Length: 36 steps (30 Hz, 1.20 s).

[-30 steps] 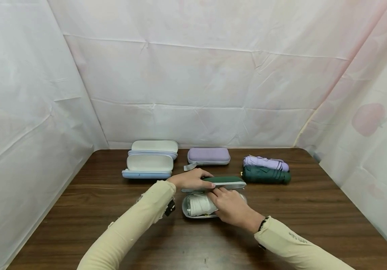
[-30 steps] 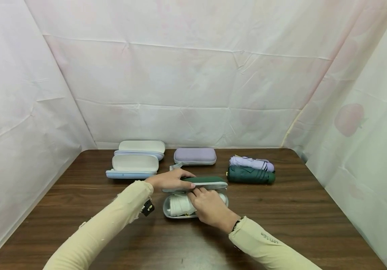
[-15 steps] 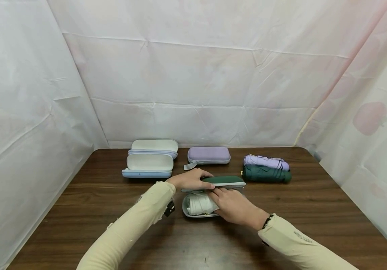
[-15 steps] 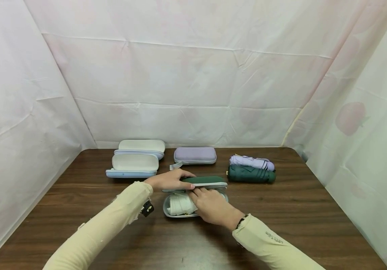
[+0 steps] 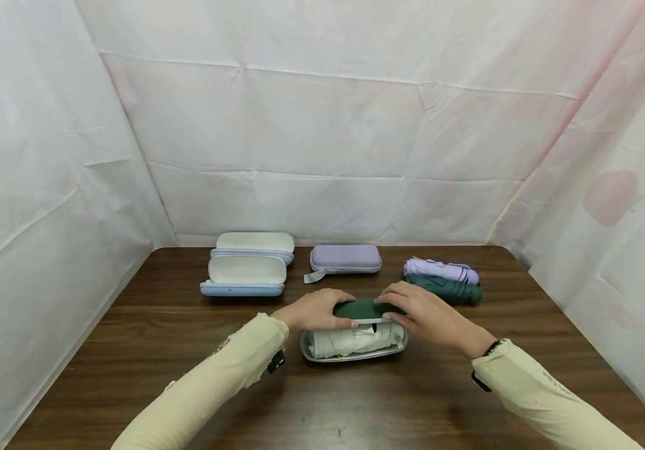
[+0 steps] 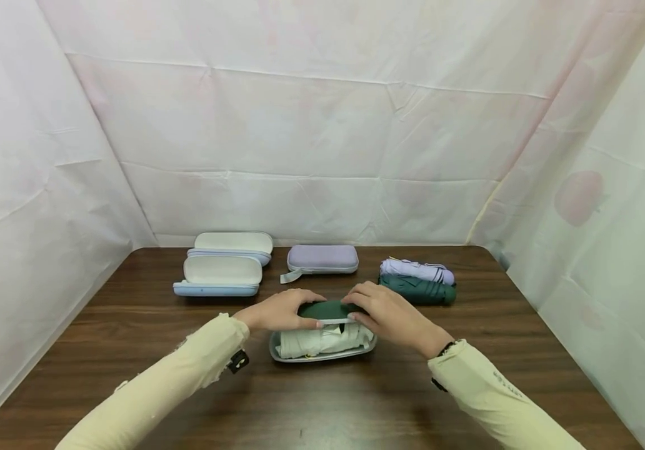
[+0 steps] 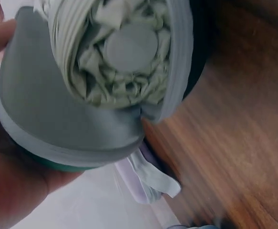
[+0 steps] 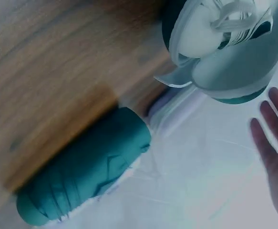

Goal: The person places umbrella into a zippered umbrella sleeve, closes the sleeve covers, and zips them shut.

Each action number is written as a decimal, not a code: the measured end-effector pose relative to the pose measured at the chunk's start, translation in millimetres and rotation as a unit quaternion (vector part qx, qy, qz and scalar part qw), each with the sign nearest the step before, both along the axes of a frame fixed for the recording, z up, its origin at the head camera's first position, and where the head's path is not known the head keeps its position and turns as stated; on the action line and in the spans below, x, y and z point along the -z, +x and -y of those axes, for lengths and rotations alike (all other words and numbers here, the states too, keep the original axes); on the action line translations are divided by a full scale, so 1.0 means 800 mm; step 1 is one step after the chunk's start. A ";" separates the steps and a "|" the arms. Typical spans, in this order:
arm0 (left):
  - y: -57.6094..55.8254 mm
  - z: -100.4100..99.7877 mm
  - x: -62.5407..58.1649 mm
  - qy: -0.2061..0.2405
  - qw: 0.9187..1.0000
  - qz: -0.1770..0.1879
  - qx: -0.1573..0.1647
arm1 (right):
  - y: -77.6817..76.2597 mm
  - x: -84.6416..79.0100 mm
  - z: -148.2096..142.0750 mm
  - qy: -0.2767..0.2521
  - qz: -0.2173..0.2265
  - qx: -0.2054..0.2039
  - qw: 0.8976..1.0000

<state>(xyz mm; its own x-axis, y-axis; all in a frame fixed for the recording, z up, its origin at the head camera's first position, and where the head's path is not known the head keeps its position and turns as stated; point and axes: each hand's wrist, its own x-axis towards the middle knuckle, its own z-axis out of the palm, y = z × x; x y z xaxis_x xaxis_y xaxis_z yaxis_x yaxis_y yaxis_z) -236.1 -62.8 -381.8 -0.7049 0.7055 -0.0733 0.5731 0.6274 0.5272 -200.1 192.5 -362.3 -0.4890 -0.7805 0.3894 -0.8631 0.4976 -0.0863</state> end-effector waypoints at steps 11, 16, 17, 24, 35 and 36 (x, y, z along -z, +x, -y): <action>0.026 -0.011 -0.003 -0.032 0.992 -0.118 0.008 | -0.013 0.006 -0.011 0.021 0.297 0.012 0.955; 0.028 -0.010 -0.003 -0.041 0.992 -0.120 0.000 | -0.013 0.002 -0.022 0.031 0.358 -0.028 0.933; 0.028 -0.009 -0.003 -0.042 0.992 -0.119 0.000 | -0.013 0.003 -0.023 0.032 0.357 -0.035 0.933; 0.031 -0.006 0.003 -0.031 0.992 -0.121 -0.007 | -0.013 0.024 -0.020 0.016 0.277 -0.029 0.960; 0.052 -0.011 0.012 -0.044 0.984 -0.171 -0.008 | -0.009 0.051 -0.009 -0.007 0.161 0.001 0.987; 0.054 -0.011 0.013 -0.050 0.983 -0.176 -0.009 | -0.009 0.053 -0.009 -0.008 0.146 -0.002 0.989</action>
<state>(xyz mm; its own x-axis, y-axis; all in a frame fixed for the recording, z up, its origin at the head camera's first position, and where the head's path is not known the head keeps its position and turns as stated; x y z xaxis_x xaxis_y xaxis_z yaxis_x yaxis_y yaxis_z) -192.6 -53.8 -392.4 -0.7107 0.6949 0.1094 0.6979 0.6769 0.2339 -207.0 199.6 -404.9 -0.5793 -0.7776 0.2444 -0.8022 0.4905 -0.3405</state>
